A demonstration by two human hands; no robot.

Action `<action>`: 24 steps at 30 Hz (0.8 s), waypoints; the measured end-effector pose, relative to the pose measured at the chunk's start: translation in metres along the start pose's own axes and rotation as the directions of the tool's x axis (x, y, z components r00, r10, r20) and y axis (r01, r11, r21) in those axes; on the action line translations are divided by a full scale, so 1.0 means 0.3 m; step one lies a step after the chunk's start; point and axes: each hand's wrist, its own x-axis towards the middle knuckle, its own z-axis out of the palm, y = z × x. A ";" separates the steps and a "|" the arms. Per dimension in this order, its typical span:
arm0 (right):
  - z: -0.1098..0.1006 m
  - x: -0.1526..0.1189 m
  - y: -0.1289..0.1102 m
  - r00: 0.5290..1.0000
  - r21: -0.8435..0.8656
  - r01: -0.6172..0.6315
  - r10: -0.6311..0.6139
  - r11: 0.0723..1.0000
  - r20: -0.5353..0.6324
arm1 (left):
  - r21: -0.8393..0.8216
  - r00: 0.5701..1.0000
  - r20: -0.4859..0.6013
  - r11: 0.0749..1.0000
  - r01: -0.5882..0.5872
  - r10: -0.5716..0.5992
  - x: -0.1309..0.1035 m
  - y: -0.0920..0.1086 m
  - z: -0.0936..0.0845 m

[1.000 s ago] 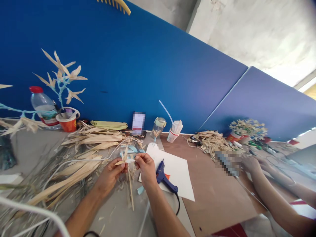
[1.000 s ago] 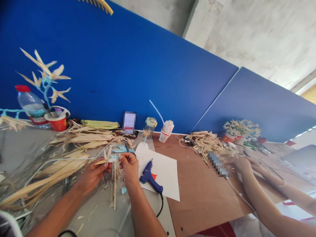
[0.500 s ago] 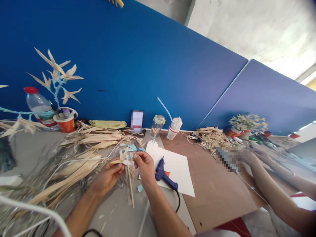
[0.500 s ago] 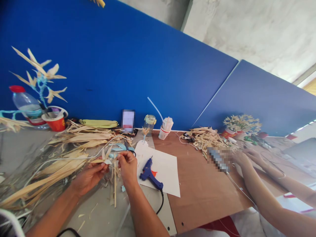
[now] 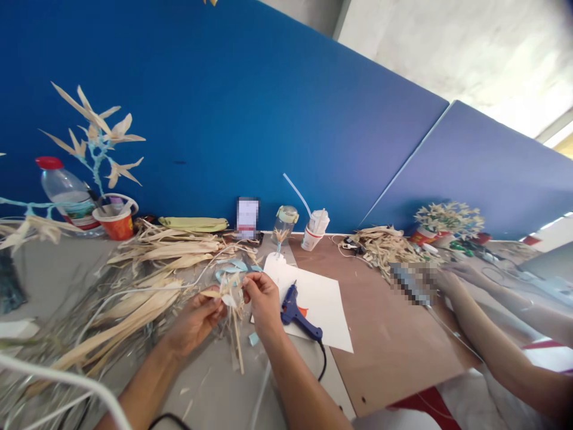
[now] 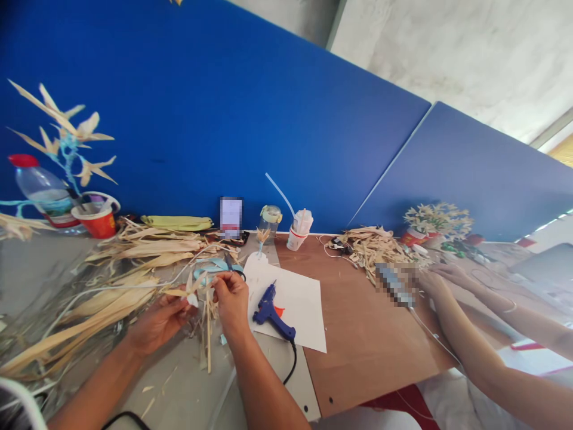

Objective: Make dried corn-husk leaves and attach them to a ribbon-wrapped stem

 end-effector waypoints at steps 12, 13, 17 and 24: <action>0.022 -0.022 -0.018 0.999 0.016 -0.042 0.043 0.999 -0.009 | 0.007 0.994 0.082 0.998 0.069 -0.069 -0.009 0.013 0.013; 0.022 -0.023 -0.018 0.999 0.016 -0.043 0.043 0.999 -0.006 | 0.001 0.993 0.091 0.997 0.077 -0.077 -0.009 0.014 0.013; 0.023 -0.027 -0.009 0.999 0.007 -0.031 0.031 1.000 0.014 | -0.022 0.988 0.119 0.995 0.099 -0.096 -0.010 0.015 0.015; 0.031 -0.031 0.002 0.999 0.016 -0.041 0.041 0.999 0.019 | -0.049 0.981 0.132 0.988 0.147 -0.140 -0.007 0.000 -0.011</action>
